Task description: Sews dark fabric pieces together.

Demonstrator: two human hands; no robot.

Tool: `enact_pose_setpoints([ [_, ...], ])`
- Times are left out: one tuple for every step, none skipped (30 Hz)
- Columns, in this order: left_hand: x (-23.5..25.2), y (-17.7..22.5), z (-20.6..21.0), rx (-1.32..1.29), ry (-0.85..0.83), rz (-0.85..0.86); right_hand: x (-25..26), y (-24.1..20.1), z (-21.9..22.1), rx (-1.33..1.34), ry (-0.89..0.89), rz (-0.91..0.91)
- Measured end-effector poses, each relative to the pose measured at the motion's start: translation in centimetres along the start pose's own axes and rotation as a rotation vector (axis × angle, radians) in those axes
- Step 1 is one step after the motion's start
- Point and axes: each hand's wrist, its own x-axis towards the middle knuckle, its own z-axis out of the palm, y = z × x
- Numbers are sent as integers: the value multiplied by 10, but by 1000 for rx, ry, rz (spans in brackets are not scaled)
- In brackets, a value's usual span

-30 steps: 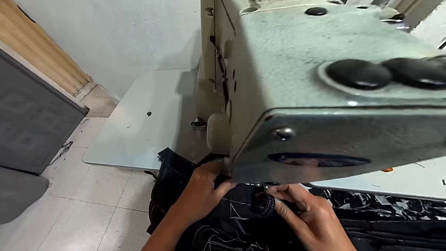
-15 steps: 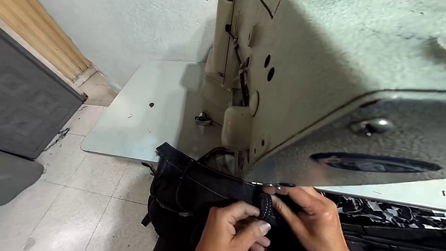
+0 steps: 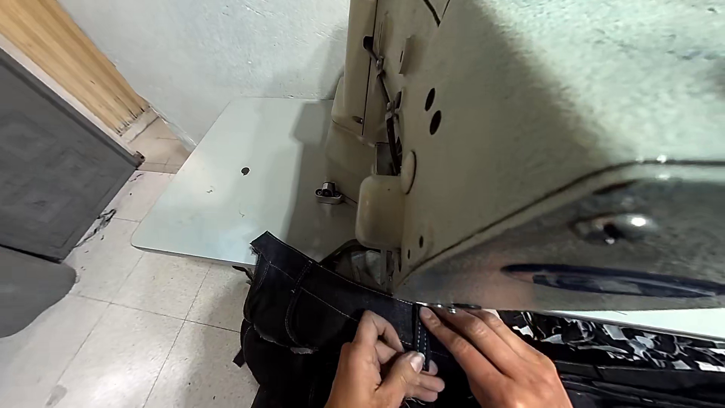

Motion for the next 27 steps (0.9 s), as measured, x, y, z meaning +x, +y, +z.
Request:
enact_pose_setpoints([
  [0,-2,-2,-7,-18,8,-2,-1,-2,-8,-28,8],
  [1,-4,-4,-8,-35,21,-4,0,-3,-2,-46,13],
  [1,-6,-5,-5,-46,35,-6,2,-1,18,-49,12],
  [2,-8,-6,3,-52,47,-9,4,1,47,-42,7],
  [2,-8,-6,19,-55,63,-11,8,5,78,-29,-1],
  [3,-9,-5,49,-55,88,-13,10,9,102,-6,-9],
  [3,-9,-4,97,-54,117,-13,12,12,113,18,-16],
  [2,-9,-4,179,-51,156,-13,13,14,116,35,-22],
  [2,-7,-5,319,-46,219,-12,13,14,110,40,-23],
  [2,-7,-7,536,-29,332,-11,12,12,91,33,-20],
  [4,-8,-12,803,21,510,-9,10,9,62,20,-15],
  [8,-10,-19,1057,95,723,-6,8,7,27,6,-10],
  [12,-10,-25,1220,147,900,-4,6,5,-13,-4,-6],
  [17,-8,-31,1322,139,1020,-2,5,3,-58,-9,-4],
  [21,-6,-36,1388,80,1085,0,5,1,-85,-11,1],
  [26,-5,-40,1408,2,1137,1,6,0,-77,-17,11],
  [32,-6,-45,1399,-68,1164,0,10,-1,-30,-28,29],
  [35,-8,-48,1371,-120,1160,-3,17,-3,65,-58,61],
  [37,-9,-51,1352,-147,1149,-7,26,-5,187,-109,110],
  [38,-8,-52,1357,-154,1139,-12,35,-8,304,-173,170],
  [38,-8,-51,1374,-147,1131,-17,42,-10,389,-222,223],
  [37,-8,-49,1393,-133,1120,-21,47,-8,434,-225,268],
  [36,-7,-46,1414,-114,1105,-24,51,-4,463,-200,312],
  [34,-7,-43,1440,-94,1091,-23,53,1,486,-153,345],
  [34,-6,-39,1468,-71,1080,-21,54,5,489,-105,361],
  [34,-5,-35,1492,-51,1071,-17,56,6,476,-70,361],
  [33,-5,-31,1508,-35,1061,-14,57,6,459,-51,345],
])
